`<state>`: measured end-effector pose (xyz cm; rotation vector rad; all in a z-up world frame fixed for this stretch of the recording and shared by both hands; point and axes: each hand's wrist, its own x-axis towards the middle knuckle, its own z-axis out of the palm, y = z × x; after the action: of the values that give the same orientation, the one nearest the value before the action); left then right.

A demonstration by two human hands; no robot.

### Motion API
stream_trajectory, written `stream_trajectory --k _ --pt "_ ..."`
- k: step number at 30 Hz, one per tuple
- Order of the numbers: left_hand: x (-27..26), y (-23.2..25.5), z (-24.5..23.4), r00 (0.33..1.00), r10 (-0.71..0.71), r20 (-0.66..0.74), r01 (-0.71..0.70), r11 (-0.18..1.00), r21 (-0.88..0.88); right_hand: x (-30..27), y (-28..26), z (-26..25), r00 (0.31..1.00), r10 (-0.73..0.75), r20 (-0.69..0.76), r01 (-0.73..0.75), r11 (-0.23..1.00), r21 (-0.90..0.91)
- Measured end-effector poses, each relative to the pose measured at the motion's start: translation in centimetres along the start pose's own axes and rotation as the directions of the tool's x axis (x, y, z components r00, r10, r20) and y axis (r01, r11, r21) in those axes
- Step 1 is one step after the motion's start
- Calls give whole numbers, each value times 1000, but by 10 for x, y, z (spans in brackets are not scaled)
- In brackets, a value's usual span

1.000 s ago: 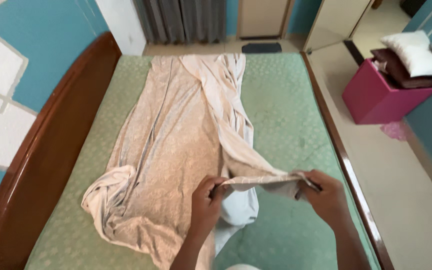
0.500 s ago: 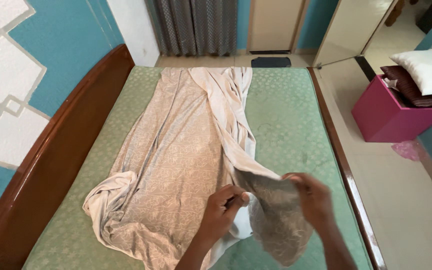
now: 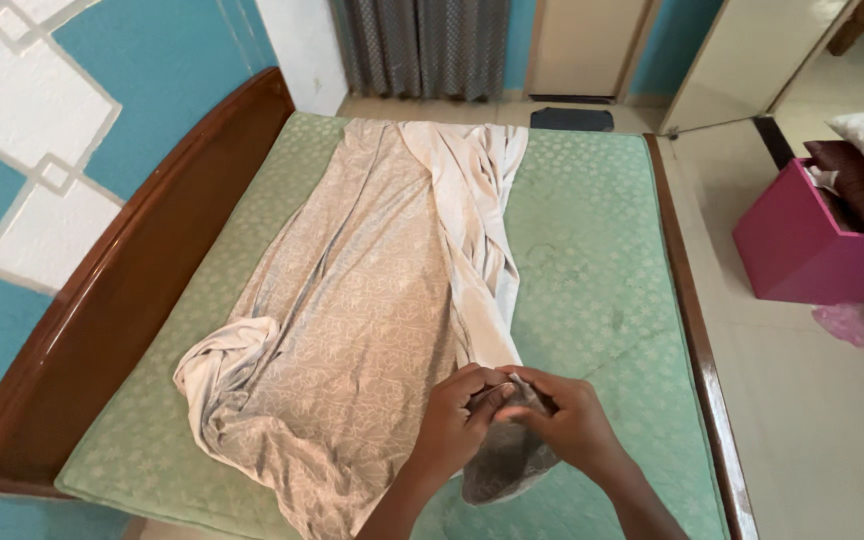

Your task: The person folds a sheet on a bed by hand. They align the edges, gather the corners, and smooth the fabric over the mattress while moving around the workspace.

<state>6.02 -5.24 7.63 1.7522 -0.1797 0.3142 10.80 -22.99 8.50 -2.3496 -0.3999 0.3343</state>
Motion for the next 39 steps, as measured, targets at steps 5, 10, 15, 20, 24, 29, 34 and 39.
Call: stream_trajectory --k 5,10,15,20,24,29,34,39 --pt "-6 0 3 989 -130 -69 128 991 -31 2 10 -10 961 -252 -117 271 943 192" --pt "-14 -3 0 986 -141 -94 141 990 -2 0 11 -14 967 -222 -121 247 931 269" --pt "-15 -7 3 997 -41 -72 40 999 -8 -8 -4 -10 983 -165 -82 177 971 163" --pt "-15 0 -6 996 -87 -3 87 996 -5 -9 -1 -4 958 -243 -154 266 951 156" --pt "-13 -2 -22 996 -88 33 86 994 65 -13 0 -3 948 -216 -234 250 959 130" --pt "-3 -34 -41 997 -79 -17 79 997 3 -19 -12 -5 850 -282 -446 332 943 36" --pt "1 -65 -84 982 -151 -112 150 989 -16 -26 -28 -8 792 -184 -582 230 973 6" --pt "8 -106 -132 935 -67 -349 135 975 175 -27 -29 -3 658 -72 -750 87 996 -19"
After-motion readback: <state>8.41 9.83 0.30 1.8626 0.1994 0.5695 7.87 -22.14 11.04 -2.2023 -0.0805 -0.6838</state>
